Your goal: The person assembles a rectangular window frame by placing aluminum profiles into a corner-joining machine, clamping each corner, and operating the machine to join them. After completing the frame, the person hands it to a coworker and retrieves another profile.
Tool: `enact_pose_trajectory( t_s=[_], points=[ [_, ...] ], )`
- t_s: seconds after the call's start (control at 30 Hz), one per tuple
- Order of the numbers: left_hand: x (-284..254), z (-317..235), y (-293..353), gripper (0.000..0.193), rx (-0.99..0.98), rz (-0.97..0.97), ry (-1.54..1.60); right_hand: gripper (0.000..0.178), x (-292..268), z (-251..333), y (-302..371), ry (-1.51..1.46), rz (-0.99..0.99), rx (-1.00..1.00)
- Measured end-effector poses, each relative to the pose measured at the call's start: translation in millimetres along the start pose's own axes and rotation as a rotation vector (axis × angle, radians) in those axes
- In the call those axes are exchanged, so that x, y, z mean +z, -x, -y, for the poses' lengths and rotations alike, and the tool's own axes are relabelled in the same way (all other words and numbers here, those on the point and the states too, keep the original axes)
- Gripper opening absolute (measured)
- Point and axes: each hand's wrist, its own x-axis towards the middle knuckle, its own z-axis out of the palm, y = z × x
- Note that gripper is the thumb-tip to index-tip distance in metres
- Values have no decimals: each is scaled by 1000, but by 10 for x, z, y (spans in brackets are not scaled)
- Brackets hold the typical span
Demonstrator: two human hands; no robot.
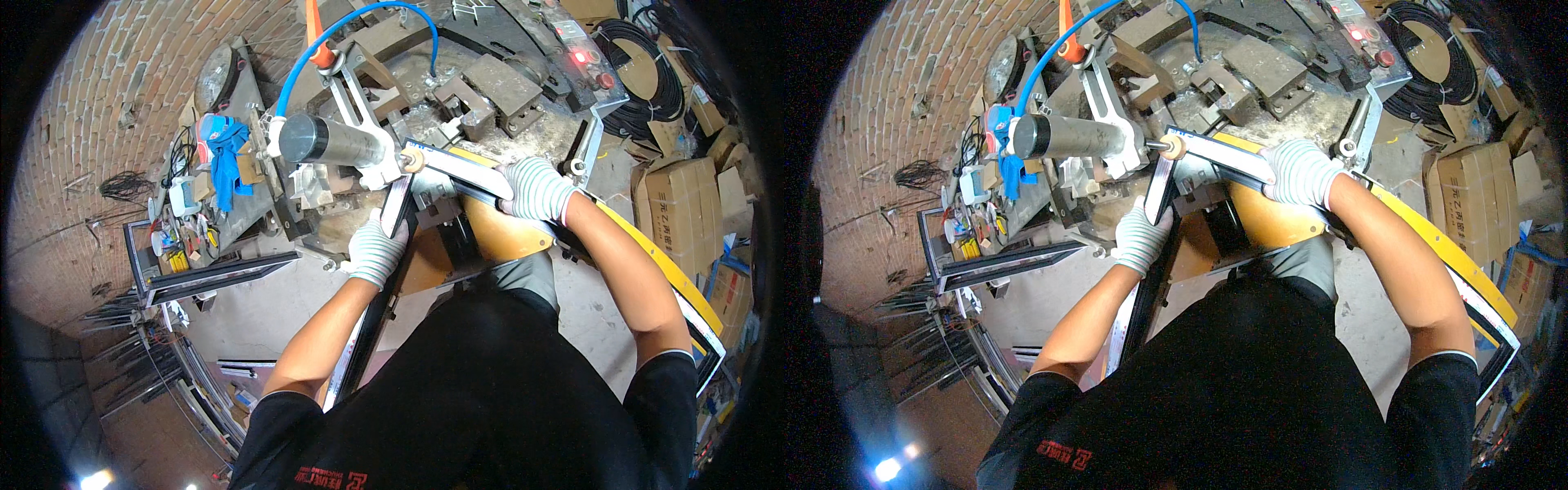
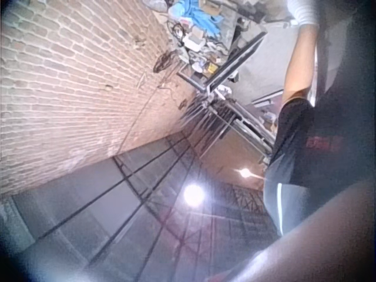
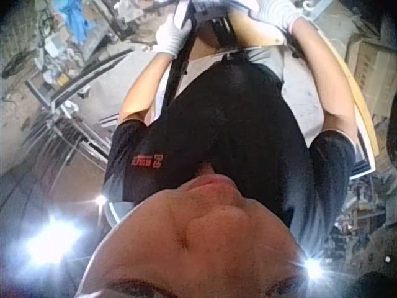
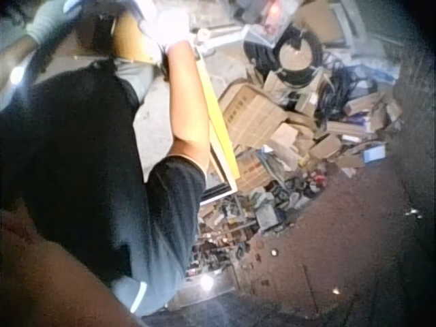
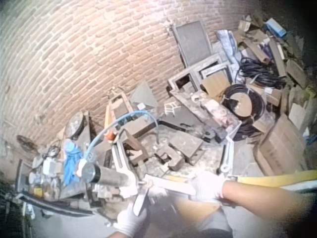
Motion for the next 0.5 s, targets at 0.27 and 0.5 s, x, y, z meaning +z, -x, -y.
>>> enact_pose_trajectory(
  t_s=[0.27, 0.5],
  points=[
    [6, 13, 16, 48, 27, -7, 6, 35, -21, 13, -1, 14, 14, 16],
    [-21, -9, 9, 51, 13, 2, 26, 42, -15, 16, -8, 11, 20, -5]
  ],
)
